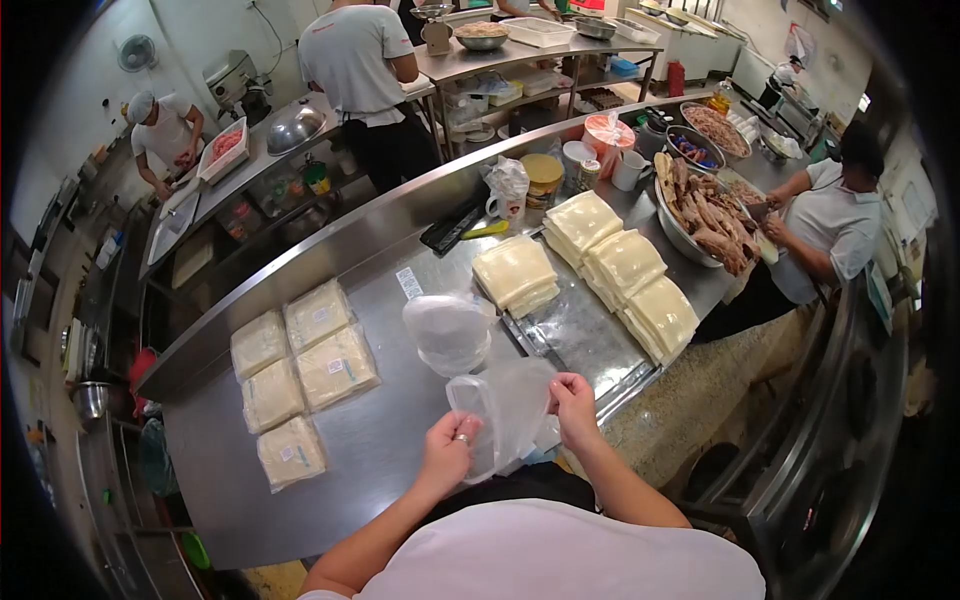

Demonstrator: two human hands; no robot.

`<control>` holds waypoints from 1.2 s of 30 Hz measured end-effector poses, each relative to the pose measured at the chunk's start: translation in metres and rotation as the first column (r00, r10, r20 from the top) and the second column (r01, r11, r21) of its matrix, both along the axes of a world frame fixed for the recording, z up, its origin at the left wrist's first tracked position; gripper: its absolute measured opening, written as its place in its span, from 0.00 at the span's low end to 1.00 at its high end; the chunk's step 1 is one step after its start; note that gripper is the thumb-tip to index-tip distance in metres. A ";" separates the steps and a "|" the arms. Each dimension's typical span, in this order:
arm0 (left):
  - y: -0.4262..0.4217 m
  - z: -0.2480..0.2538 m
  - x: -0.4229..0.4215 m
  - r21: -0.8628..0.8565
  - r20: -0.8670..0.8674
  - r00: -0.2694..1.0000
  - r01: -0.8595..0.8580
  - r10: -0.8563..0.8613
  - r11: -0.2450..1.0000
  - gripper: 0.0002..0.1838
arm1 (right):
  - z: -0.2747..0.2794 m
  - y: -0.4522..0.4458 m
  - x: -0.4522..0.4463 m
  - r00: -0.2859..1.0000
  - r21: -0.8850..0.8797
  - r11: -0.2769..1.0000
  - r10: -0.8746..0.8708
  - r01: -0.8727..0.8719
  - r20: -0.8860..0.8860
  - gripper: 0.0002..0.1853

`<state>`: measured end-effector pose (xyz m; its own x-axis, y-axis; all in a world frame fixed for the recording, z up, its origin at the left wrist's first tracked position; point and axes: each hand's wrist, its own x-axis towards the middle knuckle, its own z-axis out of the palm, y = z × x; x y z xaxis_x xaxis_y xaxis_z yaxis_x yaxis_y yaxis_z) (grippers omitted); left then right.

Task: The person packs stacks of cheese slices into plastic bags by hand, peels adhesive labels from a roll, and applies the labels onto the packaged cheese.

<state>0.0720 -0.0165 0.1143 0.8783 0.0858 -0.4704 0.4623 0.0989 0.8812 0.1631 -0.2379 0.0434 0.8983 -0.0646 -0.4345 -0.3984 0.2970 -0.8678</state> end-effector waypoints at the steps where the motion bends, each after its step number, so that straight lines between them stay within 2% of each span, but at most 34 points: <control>1: 0.003 -0.009 0.000 0.072 0.046 0.999 -0.017 0.014 0.997 0.13 | -0.009 -0.005 0.013 0.998 -0.045 0.999 -0.016 0.019 0.061 0.09; 2: 0.004 -0.016 -0.001 0.143 0.090 0.996 -0.039 0.026 0.989 0.14 | -0.017 -0.014 0.029 0.987 -0.210 0.977 0.068 -0.037 0.145 0.12; 4: -0.006 0.002 0.003 0.109 0.253 0.963 -0.120 0.089 0.987 0.16 | -0.016 -0.027 0.077 0.922 -0.526 0.845 0.277 -0.100 0.270 0.17; 5: -0.009 0.015 0.003 0.090 0.332 0.935 -0.163 0.125 0.983 0.17 | -0.024 -0.028 0.106 0.850 -0.666 0.745 0.371 -0.033 0.373 0.21; 6: -0.010 0.028 0.001 0.123 0.277 0.956 -0.133 0.095 0.984 0.20 | -0.027 -0.024 0.135 0.756 -0.772 0.632 0.475 0.063 0.451 0.25; 8: -0.008 0.048 -0.005 0.180 0.161 0.986 -0.074 0.045 0.981 0.27 | 0.003 -0.009 0.176 0.638 -0.889 0.456 0.675 0.034 0.371 0.33; 11: -0.015 0.050 -0.013 0.244 0.188 0.981 -0.093 0.047 0.965 0.28 | -0.011 0.021 0.240 0.364 -0.960 0.071 0.916 0.273 0.171 0.40; 14: -0.015 0.042 -0.025 0.217 0.177 0.979 -0.136 0.098 0.967 0.26 | 0.003 0.037 0.264 0.132 -0.957 -0.187 0.978 0.223 -0.161 0.41; 15: -0.013 0.041 -0.028 0.261 0.172 0.981 -0.138 0.095 0.955 0.25 | 0.003 0.040 0.272 0.077 -0.950 -0.228 0.973 0.212 -0.216 0.42; 17: -0.008 0.039 -0.035 0.343 0.159 0.984 -0.135 0.084 0.929 0.23 | -0.001 0.042 0.285 0.034 -0.952 -0.254 0.967 0.172 -0.252 0.43; 18: -0.007 0.034 -0.038 0.360 0.216 0.974 -0.150 0.074 0.921 0.22 | -0.005 0.042 0.290 0.014 -0.951 -0.271 0.962 0.152 -0.272 0.43; 20: -0.005 0.023 -0.040 0.393 0.328 0.944 -0.175 0.040 0.902 0.21 | -0.017 0.040 0.290 0.000 -0.924 -0.238 0.968 0.298 -0.250 0.35; 23: -0.006 0.022 -0.039 0.425 0.250 0.968 -0.112 0.002 0.898 0.19 | -0.040 0.038 0.279 0.058 -0.817 -0.171 0.984 0.550 -0.167 0.30; 25: -0.008 0.024 -0.035 0.403 0.217 0.976 -0.107 0.018 0.909 0.19 | -0.047 0.047 0.273 0.125 -0.745 -0.155 0.987 0.649 -0.096 0.28; 26: -0.010 0.025 -0.034 0.391 0.199 0.980 -0.102 0.024 0.915 0.19 | -0.049 0.051 0.275 0.146 -0.775 -0.155 0.986 0.613 -0.081 0.28; 28: -0.014 0.021 -0.032 0.355 0.153 0.985 -0.125 0.074 0.926 0.18 | -0.042 0.059 0.282 0.197 -0.832 -0.156 0.979 0.533 -0.058 0.28; 31: -0.012 0.016 -0.030 0.375 0.138 0.988 -0.123 0.076 0.919 0.16 | -0.005 0.060 0.314 0.150 -0.996 -0.092 0.985 0.018 -0.088 0.25; 34: -0.003 0.006 -0.036 0.338 0.147 0.983 -0.155 0.111 0.928 0.15 | -0.012 0.045 0.386 0.265 -0.890 0.199 0.960 -0.411 0.092 0.21; 36: 0.005 0.009 -0.039 0.308 0.140 0.974 -0.216 0.181 0.927 0.15 | -0.002 0.021 0.408 0.519 -0.646 0.483 0.841 -0.591 0.154 0.19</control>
<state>0.0328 -0.0115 0.1233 0.8714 0.3932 -0.2933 0.3633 -0.1155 0.9245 0.5710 -0.2170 0.0413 0.7729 0.6177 -0.1451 0.1531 -0.4035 -0.9021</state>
